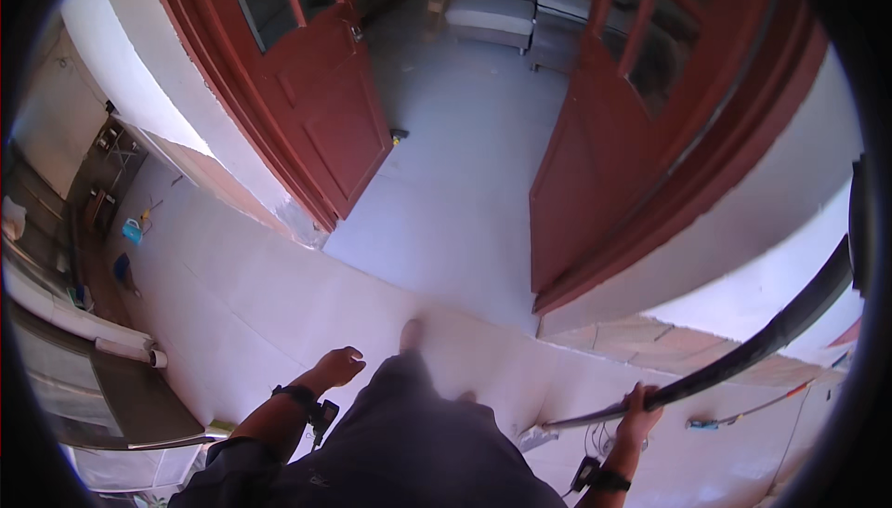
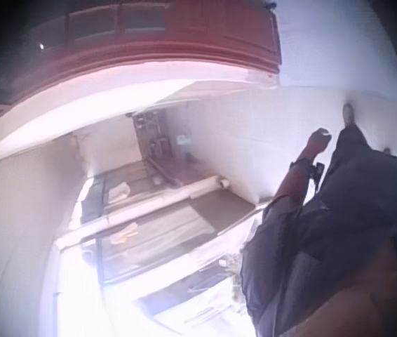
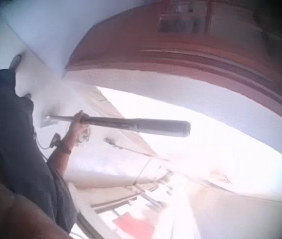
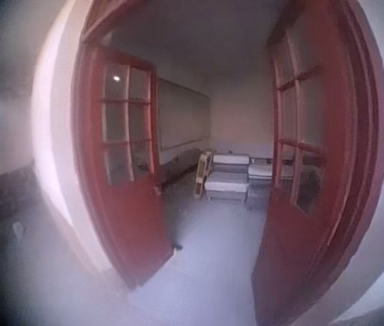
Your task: The person props a screen door open using a wooden board and then uses a shovel to collect debris from an indoor floor and carry it outside to dump it.
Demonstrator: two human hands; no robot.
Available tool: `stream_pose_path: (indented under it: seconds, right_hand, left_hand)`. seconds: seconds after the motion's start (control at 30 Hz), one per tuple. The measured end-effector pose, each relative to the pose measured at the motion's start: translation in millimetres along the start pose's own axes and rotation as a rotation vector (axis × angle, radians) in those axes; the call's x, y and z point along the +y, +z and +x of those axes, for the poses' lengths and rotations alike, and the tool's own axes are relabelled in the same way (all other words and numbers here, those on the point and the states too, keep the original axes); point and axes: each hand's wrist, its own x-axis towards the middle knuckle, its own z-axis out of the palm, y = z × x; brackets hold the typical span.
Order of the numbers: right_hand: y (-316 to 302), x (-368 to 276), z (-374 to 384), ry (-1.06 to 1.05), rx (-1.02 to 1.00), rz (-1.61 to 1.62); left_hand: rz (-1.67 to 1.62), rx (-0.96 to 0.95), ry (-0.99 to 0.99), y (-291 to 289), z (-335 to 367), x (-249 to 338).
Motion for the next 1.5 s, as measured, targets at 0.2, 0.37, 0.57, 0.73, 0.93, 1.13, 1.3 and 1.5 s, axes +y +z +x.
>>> stream_pose_path:
  seconds: [0.2,0.37,0.57,0.73,0.93,1.13,1.3,1.5]
  right_hand:
    - [79.2,-39.5,-25.1,-0.026,-0.194,-0.136]
    - [160.7,-88.6,-3.2,-0.101,-0.308,-0.013]
    - [268.5,-173.5,22.2,-0.164,-0.453,0.187]
    - [335.2,-209.7,56.1,-0.246,-0.586,0.377]
    - [404.7,-236.0,119.6,-0.374,-0.831,0.423]
    - [500.5,-258.7,208.1,-0.328,-1.108,0.575]
    - [578.9,-270.9,270.9,-0.361,-1.091,0.582]
    - [677.8,-291.6,339.0,-0.342,-0.937,0.522]
  left_hand:
    - [0.058,-0.016,0.106,-35.6,75.7,-7.8]
    - [-0.024,-0.006,0.128,-87.4,136.3,-6.4]
    - [-0.034,0.036,0.122,-159.6,187.6,-23.3]
    - [-0.135,0.032,0.028,-193.6,219.0,-33.9]
    - [-0.399,-0.043,-0.100,-205.2,253.4,-12.2]
    - [-0.478,0.065,-0.074,-214.3,317.9,-14.0]
    - [-0.569,0.130,-0.121,-265.8,343.3,48.6]
    - [-0.517,0.127,-0.152,-299.4,396.9,83.0]
